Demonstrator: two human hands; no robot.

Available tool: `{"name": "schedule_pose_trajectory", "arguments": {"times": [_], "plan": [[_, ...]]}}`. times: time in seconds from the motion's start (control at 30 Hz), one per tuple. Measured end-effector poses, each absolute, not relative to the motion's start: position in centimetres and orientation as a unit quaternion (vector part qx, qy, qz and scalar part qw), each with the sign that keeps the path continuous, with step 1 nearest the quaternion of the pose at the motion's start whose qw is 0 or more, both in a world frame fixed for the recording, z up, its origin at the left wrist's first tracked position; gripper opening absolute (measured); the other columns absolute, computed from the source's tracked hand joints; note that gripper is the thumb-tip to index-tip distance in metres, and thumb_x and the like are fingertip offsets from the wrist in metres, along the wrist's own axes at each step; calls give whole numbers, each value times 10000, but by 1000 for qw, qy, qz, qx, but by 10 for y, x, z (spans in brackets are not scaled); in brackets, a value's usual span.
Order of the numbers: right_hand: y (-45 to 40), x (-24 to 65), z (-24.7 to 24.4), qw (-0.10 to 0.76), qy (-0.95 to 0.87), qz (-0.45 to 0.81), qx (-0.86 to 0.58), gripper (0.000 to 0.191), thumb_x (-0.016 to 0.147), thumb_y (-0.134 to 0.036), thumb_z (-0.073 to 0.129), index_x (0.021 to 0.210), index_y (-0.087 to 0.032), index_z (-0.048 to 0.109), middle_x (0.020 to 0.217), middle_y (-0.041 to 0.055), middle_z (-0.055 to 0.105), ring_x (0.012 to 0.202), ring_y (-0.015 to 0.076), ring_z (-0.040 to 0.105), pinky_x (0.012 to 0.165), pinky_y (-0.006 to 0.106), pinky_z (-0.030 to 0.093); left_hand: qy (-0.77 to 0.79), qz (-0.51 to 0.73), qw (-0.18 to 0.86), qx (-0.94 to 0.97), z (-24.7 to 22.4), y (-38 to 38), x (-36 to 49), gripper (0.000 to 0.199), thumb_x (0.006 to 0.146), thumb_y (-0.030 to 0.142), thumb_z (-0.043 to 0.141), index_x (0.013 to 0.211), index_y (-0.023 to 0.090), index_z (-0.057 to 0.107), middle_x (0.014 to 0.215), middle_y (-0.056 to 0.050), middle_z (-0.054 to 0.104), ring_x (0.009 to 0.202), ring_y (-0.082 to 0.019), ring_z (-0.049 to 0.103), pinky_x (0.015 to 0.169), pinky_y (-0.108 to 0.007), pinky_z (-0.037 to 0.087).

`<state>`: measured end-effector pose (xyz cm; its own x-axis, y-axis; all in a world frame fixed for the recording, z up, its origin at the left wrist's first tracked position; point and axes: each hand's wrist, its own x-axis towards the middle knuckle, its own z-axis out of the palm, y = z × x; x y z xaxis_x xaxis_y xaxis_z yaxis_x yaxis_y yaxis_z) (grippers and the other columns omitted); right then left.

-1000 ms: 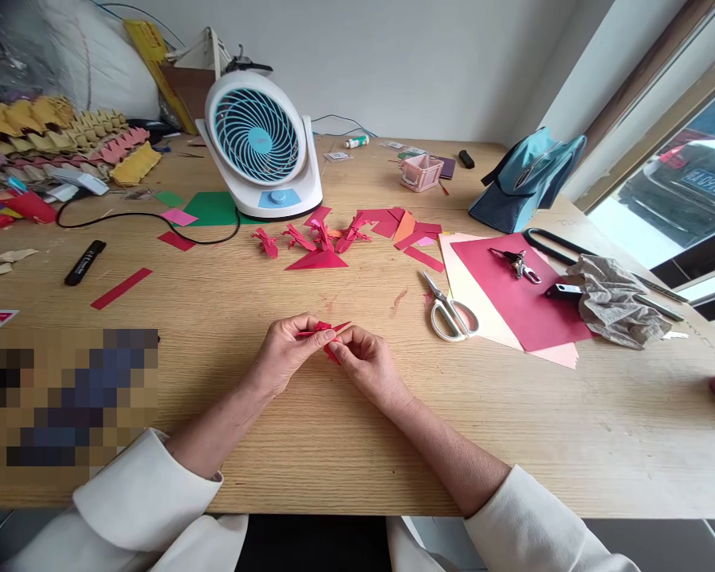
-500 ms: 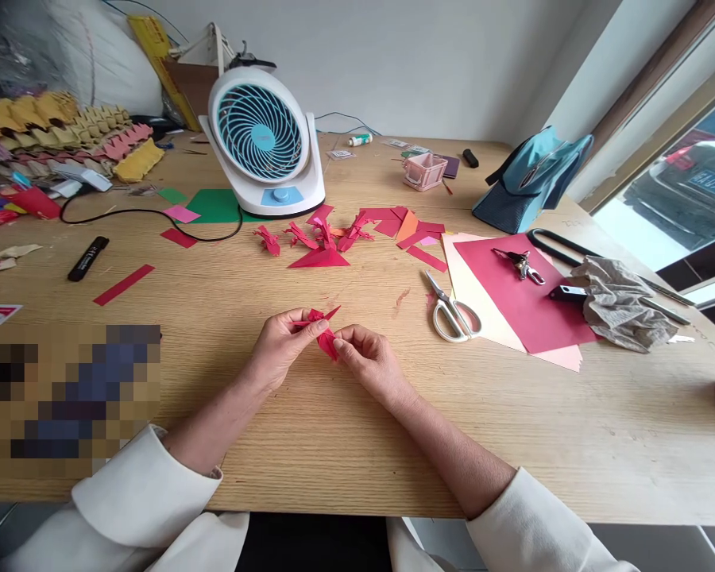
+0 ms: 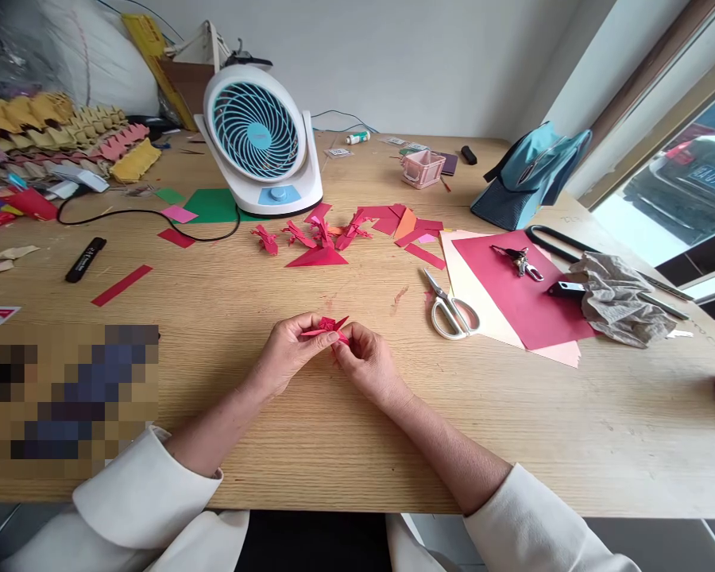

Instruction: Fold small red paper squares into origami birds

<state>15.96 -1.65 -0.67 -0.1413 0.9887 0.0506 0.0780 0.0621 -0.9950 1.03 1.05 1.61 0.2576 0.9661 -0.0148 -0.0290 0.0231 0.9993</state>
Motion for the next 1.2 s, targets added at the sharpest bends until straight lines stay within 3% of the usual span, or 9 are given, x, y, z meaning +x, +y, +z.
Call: {"name": "schedule_pose_trajectory", "arguments": {"times": [0.23,0.5,0.83,1.07,1.2], "plan": [[-17,162,-1,426,-574,515,-473,283,875,-461,620,795,-196,563,650,-8,595,590,131,523,584,266,399,443,437,572,535,17,10,8,198,739,310,749,773,128,678,771,-41,713,722,-154,647,685,-252,505],[-17,162,-1,416,-605,482,-479,259,876,-390,604,726,-195,524,645,-5,582,597,128,509,590,263,396,412,437,654,460,22,6,14,217,689,305,768,710,132,638,675,1,669,607,-106,581,613,-230,467],[-17,163,-1,422,-568,539,-456,277,829,-411,655,728,-197,511,623,-8,589,551,115,505,551,253,383,434,481,577,497,19,12,9,193,736,299,757,786,132,676,757,0,668,710,-106,570,717,-226,437],[-16,166,-1,413,-575,528,-469,294,817,-419,670,705,-198,510,593,-12,569,533,113,473,538,257,364,404,415,635,512,25,17,0,268,704,342,795,812,126,678,774,-10,678,726,-119,589,726,-237,442],[-16,169,0,405,-578,532,-469,299,819,-419,666,695,-197,507,581,-25,535,532,106,438,532,254,344,401,387,591,583,24,22,-7,243,729,342,774,766,125,671,716,6,642,678,-108,552,668,-226,409]]}}
